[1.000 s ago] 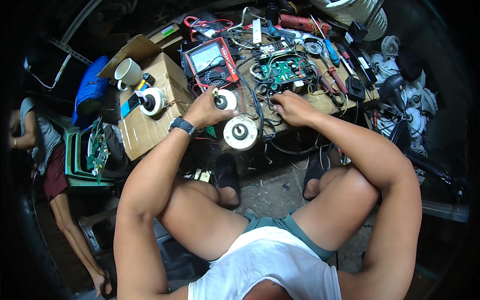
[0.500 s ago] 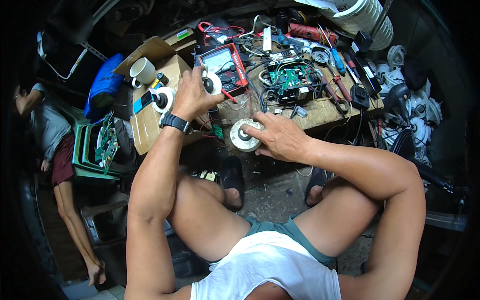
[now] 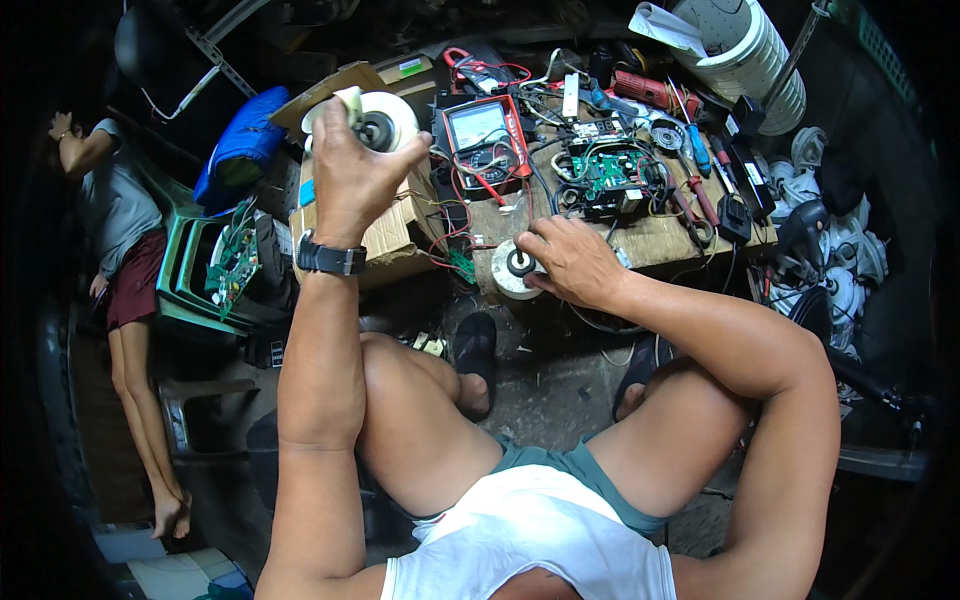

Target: The person works on a circuit board and various electronic components on a wooden table. They use a multimeter to test points, cut wires with a pair of snips, and handle components like transformers and capacitors.

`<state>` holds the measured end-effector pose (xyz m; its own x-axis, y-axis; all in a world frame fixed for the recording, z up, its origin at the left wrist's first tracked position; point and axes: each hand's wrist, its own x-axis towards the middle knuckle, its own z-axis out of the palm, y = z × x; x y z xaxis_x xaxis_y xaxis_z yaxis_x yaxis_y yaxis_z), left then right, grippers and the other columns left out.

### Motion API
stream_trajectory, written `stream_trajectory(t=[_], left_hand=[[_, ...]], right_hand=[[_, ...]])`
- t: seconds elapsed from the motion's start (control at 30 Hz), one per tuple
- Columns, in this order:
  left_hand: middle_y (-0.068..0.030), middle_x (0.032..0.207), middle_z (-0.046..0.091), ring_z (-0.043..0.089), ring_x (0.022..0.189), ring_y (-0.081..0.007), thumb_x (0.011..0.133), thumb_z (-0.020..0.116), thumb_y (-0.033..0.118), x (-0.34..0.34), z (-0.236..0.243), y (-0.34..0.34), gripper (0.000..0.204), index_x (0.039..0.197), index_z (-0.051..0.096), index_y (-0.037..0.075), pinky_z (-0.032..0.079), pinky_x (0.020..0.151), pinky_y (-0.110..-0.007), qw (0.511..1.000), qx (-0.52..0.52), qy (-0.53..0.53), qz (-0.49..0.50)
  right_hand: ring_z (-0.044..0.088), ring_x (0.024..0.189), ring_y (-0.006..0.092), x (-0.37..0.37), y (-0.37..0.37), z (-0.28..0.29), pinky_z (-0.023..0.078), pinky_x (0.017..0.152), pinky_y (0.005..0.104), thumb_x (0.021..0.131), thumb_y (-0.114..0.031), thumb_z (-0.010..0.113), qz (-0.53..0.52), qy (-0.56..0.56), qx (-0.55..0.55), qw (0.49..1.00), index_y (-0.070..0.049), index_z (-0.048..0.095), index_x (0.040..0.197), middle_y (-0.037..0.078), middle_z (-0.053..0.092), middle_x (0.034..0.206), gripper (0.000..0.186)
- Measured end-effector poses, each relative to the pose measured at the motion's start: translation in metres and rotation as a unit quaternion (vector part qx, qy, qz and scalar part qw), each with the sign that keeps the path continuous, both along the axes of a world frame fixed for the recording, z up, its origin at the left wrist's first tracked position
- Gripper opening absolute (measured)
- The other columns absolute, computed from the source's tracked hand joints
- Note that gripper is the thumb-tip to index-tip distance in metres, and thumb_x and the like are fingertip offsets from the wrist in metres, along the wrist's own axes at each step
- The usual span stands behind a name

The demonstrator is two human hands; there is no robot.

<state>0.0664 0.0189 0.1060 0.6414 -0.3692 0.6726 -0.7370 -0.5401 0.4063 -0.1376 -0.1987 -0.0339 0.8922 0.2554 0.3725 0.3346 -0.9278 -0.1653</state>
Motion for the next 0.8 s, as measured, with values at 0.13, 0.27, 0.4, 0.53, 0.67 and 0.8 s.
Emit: stream_trajectory(t=[0.13, 0.27, 0.4, 0.53, 0.67, 0.8], left_hand=[[-0.0102, 0.112, 0.075, 0.074, 0.095, -0.0187, 0.085, 0.093, 0.027, -0.005, 0.029, 0.031, 0.059, 0.127, 0.060, 0.000, 0.060, 0.085, -0.031, 0.947, -0.223, 0.182, -0.146], [-0.0108, 0.112, 0.074, 0.073, 0.100, -0.0180, 0.085, 0.089, 0.027, -0.015, 0.072, 0.097, 0.062, 0.133, 0.060, 0.000, 0.057, 0.095, -0.033, 0.935, -0.276, 0.194, -0.110], [-0.0137, 0.131, 0.066, 0.070, 0.115, -0.0234, 0.082, 0.089, 0.022, 0.037, 0.031, 0.199, 0.084, 0.150, 0.045, 0.000, 0.057, 0.103, -0.040, 0.908, -0.253, 0.273, -0.190], [-0.0126, 0.134, 0.063, 0.068, 0.116, -0.0223, 0.075, 0.094, 0.010, 0.073, -0.023, 0.251, 0.090, 0.152, 0.047, 0.006, 0.061, 0.100, -0.042, 0.906, -0.189, 0.368, -0.089], [-0.0072, 0.126, 0.063, 0.065, 0.114, -0.0195, 0.071, 0.097, 0.011, 0.118, -0.072, 0.225, 0.087, 0.145, 0.051, 0.005, 0.059, 0.096, -0.034, 0.908, -0.080, 0.411, -0.024], [-0.0072, 0.127, 0.064, 0.063, 0.117, -0.0202, 0.064, 0.102, 0.020, 0.148, -0.110, 0.193, 0.095, 0.144, 0.053, 0.006, 0.053, 0.105, -0.036, 0.944, 0.028, 0.329, -0.012]], right_hand=[[0.060, 0.109, 0.0321, 0.002, 0.001, -0.003, 0.047, 0.088, 0.0452, 0.082, -0.030, 0.086, -0.007, 0.031, -0.007, 0.999, -0.012, 0.057, 0.132, 0.011, 0.060, 0.114, 0.061], [0.060, 0.111, 0.0334, -0.002, -0.001, 0.004, 0.046, 0.091, 0.0461, 0.082, -0.029, 0.087, -0.007, 0.017, 0.011, 1.000, -0.010, 0.057, 0.130, 0.012, 0.061, 0.116, 0.060], [0.059, 0.115, 0.0340, -0.006, -0.002, 0.012, 0.046, 0.095, 0.0460, 0.081, -0.028, 0.087, -0.016, 0.023, 0.015, 1.000, -0.008, 0.056, 0.133, 0.013, 0.061, 0.122, 0.063], [0.058, 0.117, 0.0348, -0.005, 0.000, 0.014, 0.045, 0.098, 0.0460, 0.079, -0.027, 0.089, -0.010, 0.042, 0.019, 0.999, -0.008, 0.054, 0.139, 0.014, 0.060, 0.126, 0.071], [0.057, 0.119, 0.0356, -0.013, -0.015, 0.014, 0.045, 0.098, 0.0464, 0.078, -0.027, 0.089, -0.024, 0.036, 0.005, 0.999, -0.008, 0.053, 0.140, 0.015, 0.058, 0.129, 0.074], [0.055, 0.122, 0.0358, -0.015, -0.025, 0.016, 0.044, 0.098, 0.0469, 0.078, -0.027, 0.089, -0.040, 0.040, -0.002, 0.998, -0.008, 0.053, 0.141, 0.016, 0.057, 0.131, 0.076]])
